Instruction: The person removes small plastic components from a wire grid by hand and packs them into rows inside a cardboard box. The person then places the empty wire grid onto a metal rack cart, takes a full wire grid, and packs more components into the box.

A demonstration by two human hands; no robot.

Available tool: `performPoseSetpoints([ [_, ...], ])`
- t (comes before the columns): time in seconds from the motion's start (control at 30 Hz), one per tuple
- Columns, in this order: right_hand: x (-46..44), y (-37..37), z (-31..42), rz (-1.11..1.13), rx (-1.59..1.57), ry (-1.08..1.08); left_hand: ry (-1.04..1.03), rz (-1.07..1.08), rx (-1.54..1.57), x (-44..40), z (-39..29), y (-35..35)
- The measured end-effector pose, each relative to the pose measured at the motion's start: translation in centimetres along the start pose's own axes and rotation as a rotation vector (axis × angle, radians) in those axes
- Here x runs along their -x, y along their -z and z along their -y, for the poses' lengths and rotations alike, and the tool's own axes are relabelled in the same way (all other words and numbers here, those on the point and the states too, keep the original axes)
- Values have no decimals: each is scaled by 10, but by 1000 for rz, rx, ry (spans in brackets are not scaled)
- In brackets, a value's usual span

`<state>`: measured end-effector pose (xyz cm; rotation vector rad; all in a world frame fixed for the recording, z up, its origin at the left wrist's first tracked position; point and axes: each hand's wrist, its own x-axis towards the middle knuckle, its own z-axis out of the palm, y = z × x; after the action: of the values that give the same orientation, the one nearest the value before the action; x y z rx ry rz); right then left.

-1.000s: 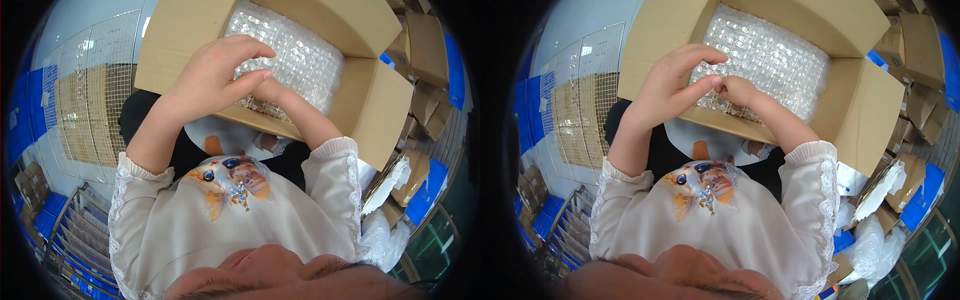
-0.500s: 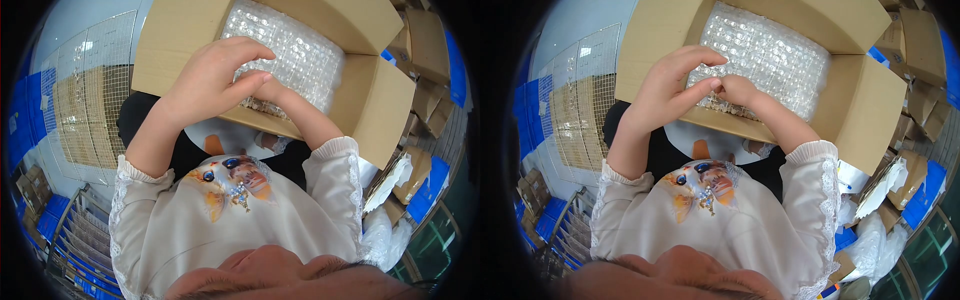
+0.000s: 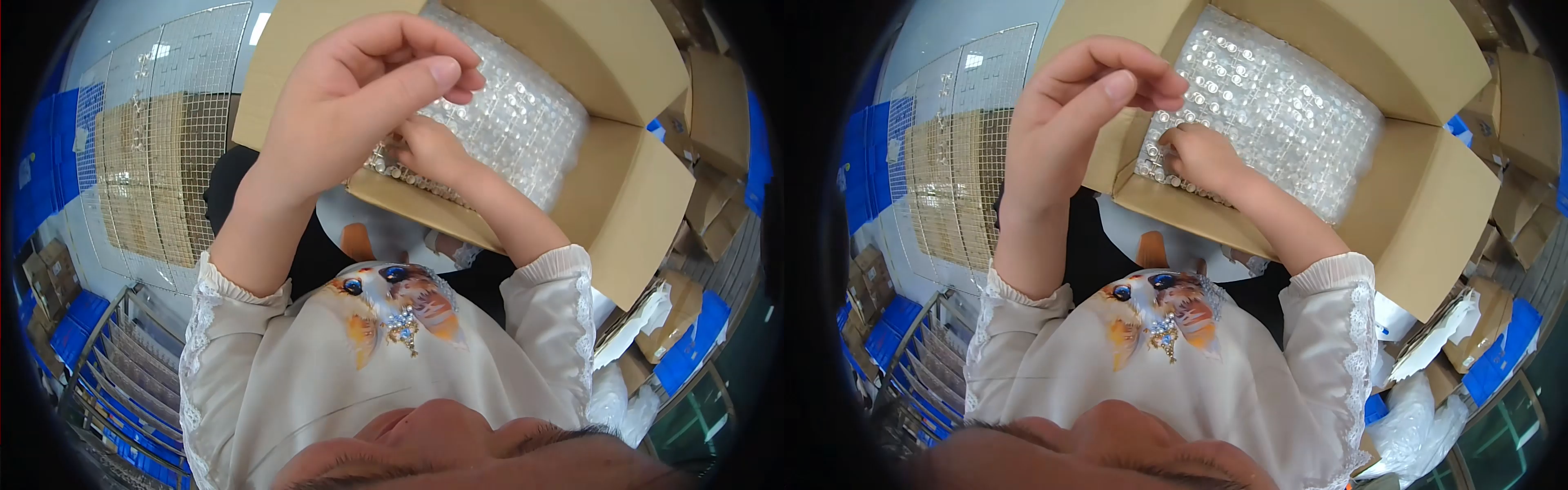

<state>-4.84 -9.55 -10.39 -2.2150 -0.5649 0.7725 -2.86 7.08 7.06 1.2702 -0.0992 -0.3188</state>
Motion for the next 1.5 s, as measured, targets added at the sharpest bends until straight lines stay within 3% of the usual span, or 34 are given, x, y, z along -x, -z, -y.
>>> performPoseSetpoints([
  [0.2, -14, -27, -15, -46, -87, 27, -9, 30, 34, -1, 3, 5],
  [0.7, -8, -9, -9, -147, -112, 65, -22, 63, 124, 5, 12, 8],
  [0.77, -3, 9, 2, -198, -136, 87, -57, 1, 63, 10, 10, 9],
  [0.83, 1, 26, 20, -224, -163, 106, -215, 93, -272, 14, 8, 17],
  [1.0, 29, 45, 76, -268, -286, 19, -476, -167, -778, 34, -1, 59],
  [1.07, 42, 36, 92, -318, -420, 70, -440, -376, -915, 52, -1, 108],
  [1.17, 53, 11, 115, -378, -548, 119, -127, -836, -1027, 81, 18, 205],
  [1.23, 52, -7, 119, -367, -624, 134, 59, -1139, -1310, 99, 46, 284],
  [1.27, 49, -15, 123, -371, -621, 150, 295, -1080, -1310, 117, 33, 302],
  [1.33, 47, -28, 133, -380, -553, 221, 508, -1211, -1484, 136, 51, 343],
  [1.37, 46, -30, 139, -385, -547, 223, 500, -1210, -1479, 143, 60, 354],
  [1.5, 39, -33, 162, -306, -484, 278, 102, -1217, -1806, 159, 85, 375],
])
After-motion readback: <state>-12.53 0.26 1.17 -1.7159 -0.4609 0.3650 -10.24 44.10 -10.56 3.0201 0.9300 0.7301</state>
